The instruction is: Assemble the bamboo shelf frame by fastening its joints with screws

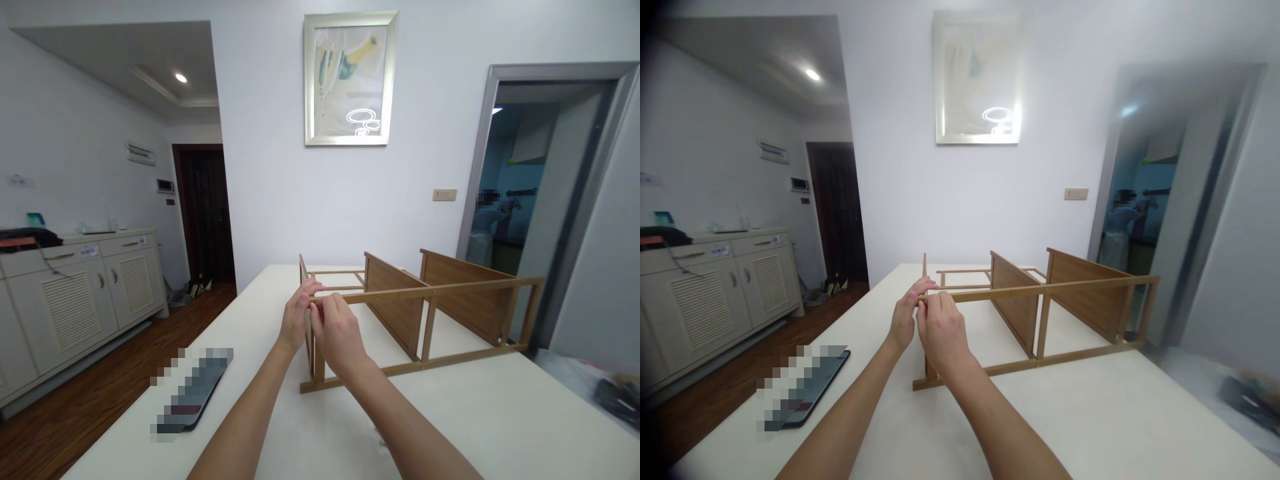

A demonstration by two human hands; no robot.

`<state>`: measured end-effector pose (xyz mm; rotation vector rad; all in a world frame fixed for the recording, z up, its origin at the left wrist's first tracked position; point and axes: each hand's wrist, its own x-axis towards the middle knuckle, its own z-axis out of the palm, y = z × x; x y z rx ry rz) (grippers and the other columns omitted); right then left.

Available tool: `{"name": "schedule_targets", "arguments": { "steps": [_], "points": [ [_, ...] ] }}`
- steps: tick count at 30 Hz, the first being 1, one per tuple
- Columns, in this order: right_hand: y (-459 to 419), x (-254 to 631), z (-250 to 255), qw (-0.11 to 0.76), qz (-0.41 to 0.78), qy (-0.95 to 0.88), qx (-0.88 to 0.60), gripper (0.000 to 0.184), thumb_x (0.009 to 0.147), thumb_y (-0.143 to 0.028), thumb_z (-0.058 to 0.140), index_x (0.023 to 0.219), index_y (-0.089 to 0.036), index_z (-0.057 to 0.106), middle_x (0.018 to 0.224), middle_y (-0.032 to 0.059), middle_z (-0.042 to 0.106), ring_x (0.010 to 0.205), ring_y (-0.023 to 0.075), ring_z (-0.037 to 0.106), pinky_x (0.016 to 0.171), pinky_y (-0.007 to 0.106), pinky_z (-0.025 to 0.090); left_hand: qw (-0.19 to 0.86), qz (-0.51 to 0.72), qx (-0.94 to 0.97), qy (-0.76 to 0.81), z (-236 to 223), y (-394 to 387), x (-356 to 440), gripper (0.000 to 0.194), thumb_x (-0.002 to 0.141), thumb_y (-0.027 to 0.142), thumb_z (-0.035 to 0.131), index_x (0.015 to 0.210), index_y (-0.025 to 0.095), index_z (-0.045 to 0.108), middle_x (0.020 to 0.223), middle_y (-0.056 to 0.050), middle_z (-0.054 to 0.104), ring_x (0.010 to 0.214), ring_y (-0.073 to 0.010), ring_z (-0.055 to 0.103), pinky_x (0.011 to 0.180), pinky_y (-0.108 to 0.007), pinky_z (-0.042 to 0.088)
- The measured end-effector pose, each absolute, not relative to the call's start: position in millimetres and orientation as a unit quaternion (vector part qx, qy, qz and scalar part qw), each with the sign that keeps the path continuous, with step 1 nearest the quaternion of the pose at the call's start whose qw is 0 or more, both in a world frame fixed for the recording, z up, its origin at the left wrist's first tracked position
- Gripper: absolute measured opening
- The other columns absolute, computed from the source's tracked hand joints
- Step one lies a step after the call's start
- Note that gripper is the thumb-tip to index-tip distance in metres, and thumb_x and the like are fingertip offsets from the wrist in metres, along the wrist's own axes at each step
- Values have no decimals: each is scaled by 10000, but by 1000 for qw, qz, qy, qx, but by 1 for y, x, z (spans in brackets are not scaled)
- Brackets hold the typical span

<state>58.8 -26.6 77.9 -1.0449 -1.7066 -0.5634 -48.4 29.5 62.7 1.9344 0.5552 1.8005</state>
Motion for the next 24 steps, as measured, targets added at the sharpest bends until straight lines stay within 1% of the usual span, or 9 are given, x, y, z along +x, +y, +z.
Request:
{"name": "schedule_targets", "arguments": {
  "steps": [3,6,9,13,15,19,21,24],
  "points": [
    [-25,57,77,463,-304,-698,-454,244,987,-198,412,766,-196,516,723,30,550,615,152,494,505,270,311,212,654,699,195,61,31,-49,500,984,456,284,1068,200,704,1230,-75,650,1305,-234,471,1163,-437,282],
    [-25,58,77,436,-348,-691,-459,284,1015,-229,392,763,-189,517,702,20,535,607,138,489,490,269,254,211,655,701,189,60,32,-49,511,989,452,268,1076,196,701,1231,-74,644,1300,-226,475,1161,-429,285],
    [-26,61,75,438,-341,-690,-465,333,1035,-316,367,763,-187,508,710,18,537,608,130,497,494,265,253,219,654,698,192,60,31,-48,527,993,455,249,1081,195,698,1257,-74,629,1311,-222,465,1159,-423,288],
    [-30,66,72,467,-301,-700,-448,360,1031,-403,346,775,-194,487,729,15,546,593,126,497,500,255,297,225,654,694,200,61,29,-48,535,987,478,257,1070,192,701,1269,-73,623,1308,-224,467,1166,-421,275],
    [-32,66,71,484,-281,-703,-438,314,1028,-379,363,802,-195,480,738,15,548,599,131,499,509,253,322,226,652,696,200,61,29,-48,531,987,477,257,1072,196,700,1267,-69,623,1310,-221,464,1169,-419,269],
    [-35,64,74,500,-259,-711,-420,155,995,-227,381,908,-179,500,806,35,571,674,145,536,535,247,351,216,650,701,198,60,29,-49,525,992,461,241,1094,211,692,1269,-61,622,1320,-219,454,1173,-425,263],
    [-34,62,76,494,-266,-715,-417,143,976,-181,380,910,-180,507,798,31,569,672,142,534,536,244,350,211,650,703,196,60,30,-49,524,994,451,236,1103,212,689,1272,-62,621,1321,-222,454,1170,-429,270],
    [-30,59,79,477,-291,-710,-428,167,972,-182,386,849,-187,498,754,20,552,635,136,515,513,248,328,208,650,705,195,60,32,-49,524,995,438,233,1099,208,692,1265,-68,627,1317,-226,457,1163,-434,283]
  ]
}}
